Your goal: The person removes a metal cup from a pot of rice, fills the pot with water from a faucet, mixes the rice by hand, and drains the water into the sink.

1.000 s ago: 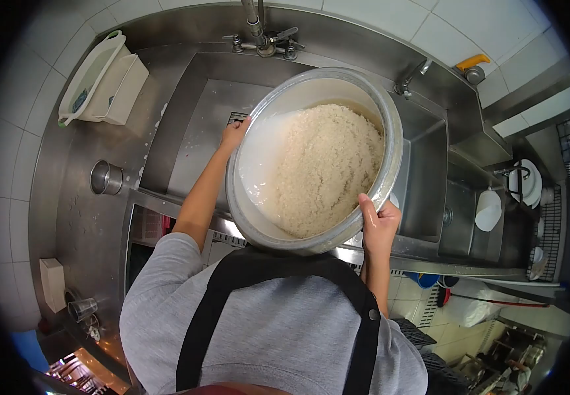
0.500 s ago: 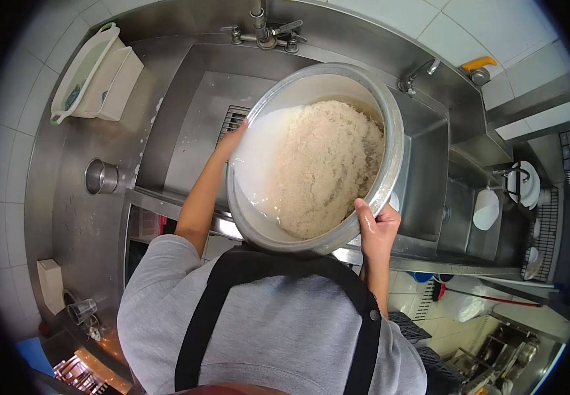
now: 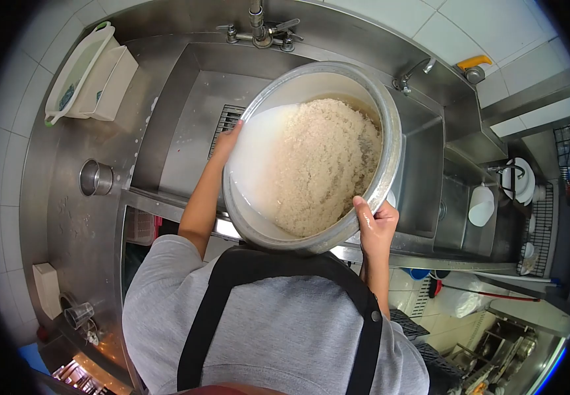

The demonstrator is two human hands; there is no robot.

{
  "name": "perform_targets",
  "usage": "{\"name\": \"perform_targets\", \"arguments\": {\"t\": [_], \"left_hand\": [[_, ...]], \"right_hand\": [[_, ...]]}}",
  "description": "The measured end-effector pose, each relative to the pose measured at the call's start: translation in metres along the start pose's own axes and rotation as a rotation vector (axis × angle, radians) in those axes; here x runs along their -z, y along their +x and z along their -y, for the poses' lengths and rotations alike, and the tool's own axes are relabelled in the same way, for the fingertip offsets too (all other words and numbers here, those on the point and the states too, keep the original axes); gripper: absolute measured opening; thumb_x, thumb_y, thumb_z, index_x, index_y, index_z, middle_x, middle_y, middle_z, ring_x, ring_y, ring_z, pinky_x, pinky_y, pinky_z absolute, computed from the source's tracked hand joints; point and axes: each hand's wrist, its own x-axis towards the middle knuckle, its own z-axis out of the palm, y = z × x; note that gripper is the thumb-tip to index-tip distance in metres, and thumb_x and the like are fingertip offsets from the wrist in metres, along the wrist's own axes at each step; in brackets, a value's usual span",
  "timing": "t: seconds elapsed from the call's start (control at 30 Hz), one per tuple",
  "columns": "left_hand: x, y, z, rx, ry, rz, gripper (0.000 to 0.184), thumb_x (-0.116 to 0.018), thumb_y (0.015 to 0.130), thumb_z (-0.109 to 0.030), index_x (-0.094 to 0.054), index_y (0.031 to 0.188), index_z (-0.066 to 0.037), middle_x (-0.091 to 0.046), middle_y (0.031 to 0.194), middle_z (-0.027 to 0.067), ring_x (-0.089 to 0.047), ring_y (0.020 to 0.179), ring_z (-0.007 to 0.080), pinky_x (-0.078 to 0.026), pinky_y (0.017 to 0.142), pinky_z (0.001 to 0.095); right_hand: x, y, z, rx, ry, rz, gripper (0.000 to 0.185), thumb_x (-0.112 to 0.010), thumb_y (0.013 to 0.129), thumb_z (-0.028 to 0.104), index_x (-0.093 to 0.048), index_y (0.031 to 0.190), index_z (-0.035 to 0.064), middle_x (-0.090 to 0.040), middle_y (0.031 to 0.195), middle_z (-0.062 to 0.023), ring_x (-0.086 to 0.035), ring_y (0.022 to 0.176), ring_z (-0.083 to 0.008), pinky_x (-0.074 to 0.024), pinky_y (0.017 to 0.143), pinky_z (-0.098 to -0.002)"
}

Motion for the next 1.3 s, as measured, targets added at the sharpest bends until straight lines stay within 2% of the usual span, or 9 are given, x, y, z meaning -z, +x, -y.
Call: {"name": "perform_targets", "arguments": {"t": [0.13,0.37,0.57,0.63,0.77,0.93,1.03,1.13,1.3], "left_hand": [[-0.001,0.007,0.001,0.012,0.069,0.024,0.092,-0.048,0.069,-0.071,-0.051,0.114,0.010,-0.054,0.112,0.0261,-0.052,0.108,0.0316,-0.039,0.091,0.0319],[-0.004,0.019,0.005,0.010,0.131,-0.030,0.091,-0.042,0.071,-0.073,-0.053,0.114,0.006,-0.054,0.113,0.0236,-0.051,0.109,0.0331,-0.038,0.092,0.0346],[-0.002,0.001,-0.006,-0.019,0.160,0.004,0.086,-0.035,0.074,-0.073,-0.058,0.108,0.002,-0.055,0.111,0.0240,-0.050,0.109,0.0360,-0.038,0.092,0.0364],[-0.008,0.005,0.000,-0.070,0.171,-0.106,0.087,-0.032,0.074,-0.074,-0.060,0.104,0.003,-0.056,0.108,0.0246,-0.051,0.106,0.0366,-0.038,0.091,0.0380],[-0.009,0.002,0.000,-0.074,0.165,-0.105,0.088,-0.030,0.074,-0.075,-0.060,0.102,0.003,-0.057,0.105,0.0254,-0.052,0.105,0.0369,-0.038,0.090,0.0389],[-0.001,-0.013,-0.013,-0.013,0.076,-0.028,0.087,-0.031,0.075,-0.074,-0.064,0.089,0.005,-0.060,0.098,0.0243,-0.055,0.099,0.0368,-0.040,0.086,0.0386],[-0.004,-0.018,-0.014,-0.015,0.031,-0.081,0.085,-0.032,0.075,-0.074,-0.064,0.081,0.005,-0.061,0.092,0.0238,-0.057,0.095,0.0356,-0.041,0.083,0.0385],[-0.004,-0.019,-0.016,0.041,0.004,-0.049,0.084,-0.032,0.075,-0.073,-0.065,0.082,0.004,-0.061,0.091,0.0236,-0.057,0.094,0.0345,-0.042,0.082,0.0383],[-0.005,-0.022,-0.018,0.022,0.003,-0.068,0.084,-0.031,0.076,-0.073,-0.065,0.087,0.003,-0.061,0.094,0.0228,-0.057,0.095,0.0341,-0.042,0.082,0.0377]], "right_hand": [[-0.006,-0.002,0.004,-0.021,0.005,-0.010,0.015,-0.060,0.081,0.004,-0.056,0.067,0.0020,-0.047,0.060,0.0070,-0.036,0.055,-0.0014,-0.0284,0.048,-0.0187],[-0.015,-0.001,0.011,-0.012,0.003,0.021,0.011,-0.060,0.080,0.004,-0.059,0.070,0.0003,-0.051,0.063,0.0055,-0.040,0.057,-0.0019,-0.0310,0.050,-0.0187],[-0.021,0.001,0.016,-0.019,-0.013,0.048,0.009,-0.061,0.080,0.004,-0.060,0.072,-0.0004,-0.052,0.063,0.0050,-0.040,0.056,-0.0021,-0.0313,0.050,-0.0185],[-0.022,0.000,0.020,-0.019,-0.006,0.058,0.009,-0.061,0.080,0.004,-0.060,0.072,-0.0006,-0.052,0.063,0.0050,-0.040,0.056,-0.0021,-0.0307,0.050,-0.0184],[-0.026,-0.001,0.027,-0.027,-0.011,0.071,0.008,-0.062,0.079,0.004,-0.060,0.073,-0.0010,-0.052,0.063,0.0048,-0.040,0.056,-0.0020,-0.0304,0.050,-0.0184],[-0.028,-0.003,0.032,-0.030,-0.017,0.081,0.009,-0.062,0.079,0.004,-0.060,0.073,-0.0016,-0.052,0.063,0.0045,-0.040,0.056,-0.0022,-0.0308,0.050,-0.0183],[-0.029,-0.003,0.033,-0.013,-0.030,0.090,0.010,-0.063,0.080,0.005,-0.060,0.073,-0.0014,-0.052,0.063,0.0045,-0.040,0.056,-0.0023,-0.0307,0.050,-0.0184],[-0.030,-0.002,0.035,0.014,-0.062,0.112,0.011,-0.063,0.080,0.006,-0.060,0.073,-0.0013,-0.052,0.063,0.0045,-0.040,0.056,-0.0023,-0.0310,0.050,-0.0187],[-0.035,-0.003,0.041,0.022,-0.058,0.131,0.012,-0.063,0.080,0.006,-0.060,0.072,-0.0013,-0.052,0.062,0.0044,-0.040,0.056,-0.0024,-0.0312,0.050,-0.0190]]}}
